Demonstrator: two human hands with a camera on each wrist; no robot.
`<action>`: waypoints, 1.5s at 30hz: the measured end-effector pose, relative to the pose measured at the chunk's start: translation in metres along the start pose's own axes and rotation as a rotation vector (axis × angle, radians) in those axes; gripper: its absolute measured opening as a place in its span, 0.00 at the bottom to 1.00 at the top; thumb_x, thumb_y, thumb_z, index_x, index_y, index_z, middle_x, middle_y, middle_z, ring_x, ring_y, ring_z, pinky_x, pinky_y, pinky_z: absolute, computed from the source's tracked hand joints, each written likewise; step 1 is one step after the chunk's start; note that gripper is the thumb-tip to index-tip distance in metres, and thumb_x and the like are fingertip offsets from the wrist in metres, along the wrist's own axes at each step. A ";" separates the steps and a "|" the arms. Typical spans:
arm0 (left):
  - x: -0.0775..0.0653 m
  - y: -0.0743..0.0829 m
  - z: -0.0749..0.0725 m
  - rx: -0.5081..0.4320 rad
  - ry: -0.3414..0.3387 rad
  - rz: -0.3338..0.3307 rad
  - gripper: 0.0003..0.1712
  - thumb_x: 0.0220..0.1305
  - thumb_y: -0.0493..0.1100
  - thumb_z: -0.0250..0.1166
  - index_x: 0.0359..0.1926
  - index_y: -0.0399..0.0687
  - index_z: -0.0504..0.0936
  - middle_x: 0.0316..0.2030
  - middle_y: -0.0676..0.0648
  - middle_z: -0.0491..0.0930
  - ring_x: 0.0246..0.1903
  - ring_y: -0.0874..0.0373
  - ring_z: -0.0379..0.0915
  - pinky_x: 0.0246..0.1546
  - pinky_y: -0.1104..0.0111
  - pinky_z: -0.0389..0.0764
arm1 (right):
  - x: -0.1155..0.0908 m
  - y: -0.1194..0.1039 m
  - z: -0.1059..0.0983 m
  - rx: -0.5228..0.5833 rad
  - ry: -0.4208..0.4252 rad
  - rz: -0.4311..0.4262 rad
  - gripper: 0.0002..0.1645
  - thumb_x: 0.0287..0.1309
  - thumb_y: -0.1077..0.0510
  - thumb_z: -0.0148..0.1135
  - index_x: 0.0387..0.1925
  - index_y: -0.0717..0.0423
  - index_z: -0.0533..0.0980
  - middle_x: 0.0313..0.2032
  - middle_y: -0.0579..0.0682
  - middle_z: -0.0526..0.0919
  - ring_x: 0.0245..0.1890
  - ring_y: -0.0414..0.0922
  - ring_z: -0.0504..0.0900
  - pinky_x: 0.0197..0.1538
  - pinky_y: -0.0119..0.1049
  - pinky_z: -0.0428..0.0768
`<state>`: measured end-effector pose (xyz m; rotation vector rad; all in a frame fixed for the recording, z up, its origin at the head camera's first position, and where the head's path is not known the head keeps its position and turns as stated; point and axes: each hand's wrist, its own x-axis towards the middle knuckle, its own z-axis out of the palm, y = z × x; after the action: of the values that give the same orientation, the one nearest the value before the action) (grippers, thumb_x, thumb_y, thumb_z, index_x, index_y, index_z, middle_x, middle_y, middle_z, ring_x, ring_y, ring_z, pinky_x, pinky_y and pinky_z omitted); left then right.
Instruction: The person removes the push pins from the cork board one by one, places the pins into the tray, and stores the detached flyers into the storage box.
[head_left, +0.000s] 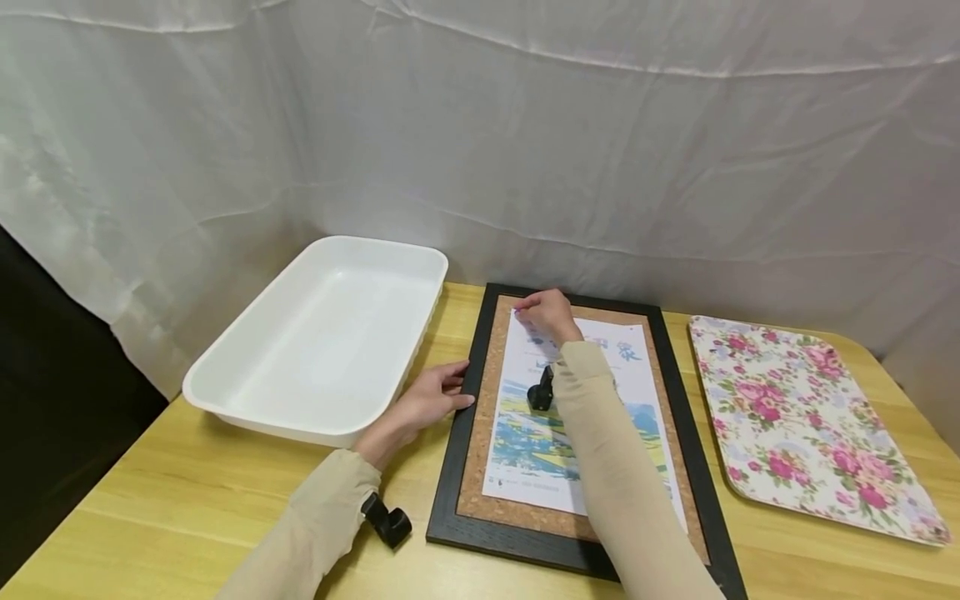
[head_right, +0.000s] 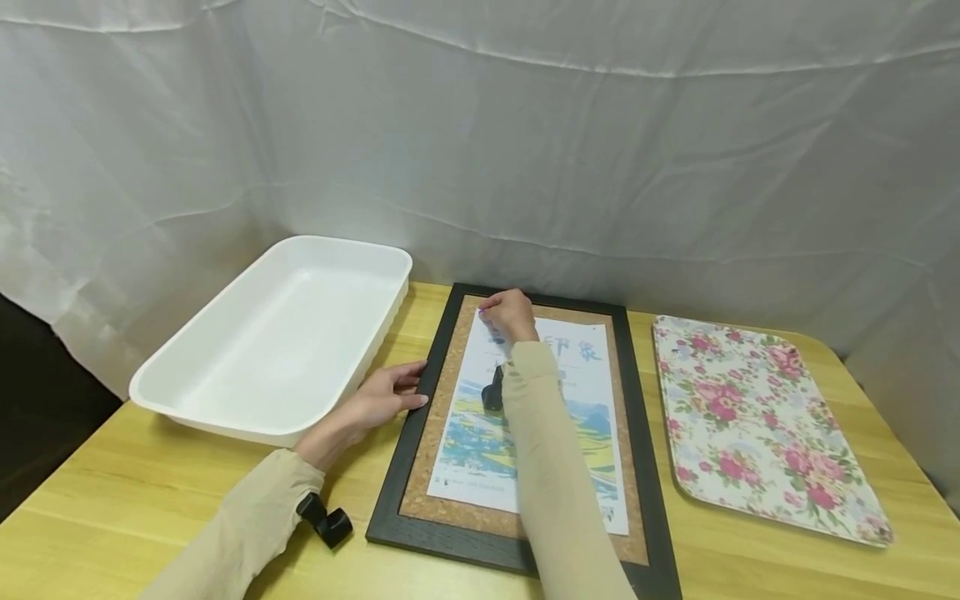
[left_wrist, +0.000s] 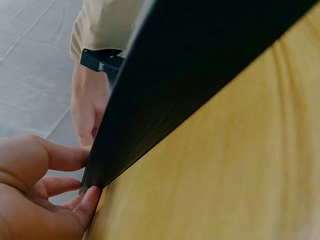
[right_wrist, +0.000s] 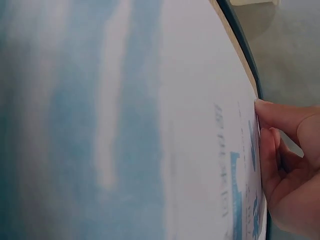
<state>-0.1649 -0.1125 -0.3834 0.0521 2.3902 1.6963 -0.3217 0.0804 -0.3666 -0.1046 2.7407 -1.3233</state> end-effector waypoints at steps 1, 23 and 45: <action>0.000 0.000 0.000 0.000 0.001 -0.001 0.36 0.64 0.30 0.62 0.71 0.36 0.61 0.61 0.34 0.69 0.60 0.41 0.65 0.56 0.57 0.73 | 0.000 0.000 0.000 -0.005 0.004 -0.007 0.10 0.60 0.63 0.64 0.43 0.62 0.84 0.46 0.57 0.83 0.47 0.50 0.75 0.56 0.43 0.72; 0.000 0.000 0.000 -0.006 0.005 0.003 0.36 0.64 0.29 0.62 0.71 0.36 0.61 0.61 0.34 0.69 0.60 0.41 0.66 0.56 0.56 0.74 | 0.003 -0.005 0.001 -0.072 -0.013 -0.005 0.07 0.59 0.63 0.65 0.39 0.61 0.84 0.41 0.55 0.83 0.39 0.48 0.76 0.47 0.41 0.75; 0.001 -0.001 0.001 -0.005 0.003 0.003 0.35 0.64 0.29 0.62 0.71 0.35 0.61 0.60 0.34 0.70 0.60 0.41 0.66 0.56 0.56 0.73 | 0.003 -0.004 0.001 -0.099 -0.043 -0.013 0.07 0.59 0.64 0.64 0.39 0.61 0.82 0.41 0.56 0.83 0.40 0.48 0.77 0.48 0.42 0.76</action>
<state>-0.1654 -0.1113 -0.3848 0.0526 2.3888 1.7049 -0.3243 0.0770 -0.3640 -0.1566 2.7737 -1.1736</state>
